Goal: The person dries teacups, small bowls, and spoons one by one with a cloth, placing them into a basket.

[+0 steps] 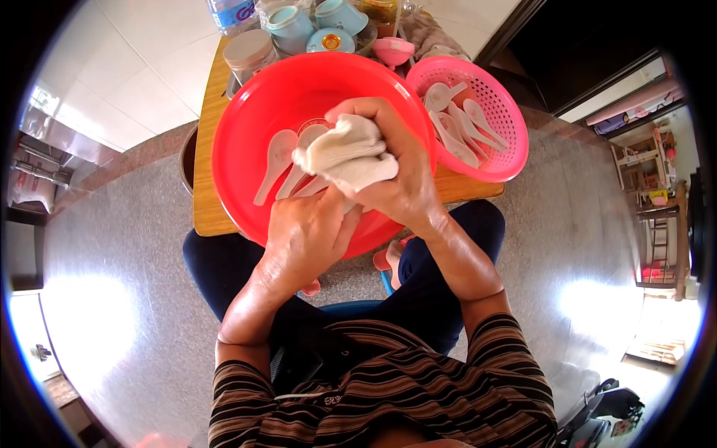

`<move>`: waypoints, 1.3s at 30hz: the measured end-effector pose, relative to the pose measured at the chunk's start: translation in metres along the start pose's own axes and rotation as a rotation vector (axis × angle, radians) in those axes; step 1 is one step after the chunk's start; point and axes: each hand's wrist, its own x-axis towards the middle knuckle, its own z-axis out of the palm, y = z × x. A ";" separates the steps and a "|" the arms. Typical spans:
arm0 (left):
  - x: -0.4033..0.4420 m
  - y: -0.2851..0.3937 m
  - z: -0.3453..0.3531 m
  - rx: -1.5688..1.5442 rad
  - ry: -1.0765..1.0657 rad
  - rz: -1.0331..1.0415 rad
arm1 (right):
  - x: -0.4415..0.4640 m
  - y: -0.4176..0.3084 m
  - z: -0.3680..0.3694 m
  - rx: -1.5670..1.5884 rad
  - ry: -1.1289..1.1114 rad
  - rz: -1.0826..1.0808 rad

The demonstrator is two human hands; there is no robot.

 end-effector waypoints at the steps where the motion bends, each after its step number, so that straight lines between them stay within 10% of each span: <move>1: 0.002 0.001 0.001 0.002 0.023 0.005 | -0.001 0.001 -0.003 0.049 0.004 0.024; 6: 0.006 0.002 0.000 -0.417 -0.021 0.005 | -0.003 -0.016 -0.010 0.310 0.101 0.181; 8: 0.009 0.010 -0.023 -1.314 -0.451 -0.414 | -0.004 -0.019 -0.017 0.424 0.126 0.244; 12: 0.009 0.000 -0.018 -1.763 -0.624 -0.411 | -0.003 -0.011 -0.021 0.539 0.122 0.213; 19: 0.009 0.015 -0.007 -1.006 0.062 -0.418 | 0.005 -0.003 -0.016 0.135 -0.095 0.064; 25: 0.009 0.016 -0.011 -0.634 0.007 -0.320 | 0.005 -0.008 -0.021 -0.157 -0.002 -0.036; 34: 0.012 0.017 -0.023 -1.230 -0.071 -0.569 | 0.008 -0.012 -0.031 -0.373 0.062 -0.200; 39: 0.012 0.014 -0.020 -1.189 -0.041 -0.522 | 0.008 -0.022 -0.029 -0.053 0.055 0.129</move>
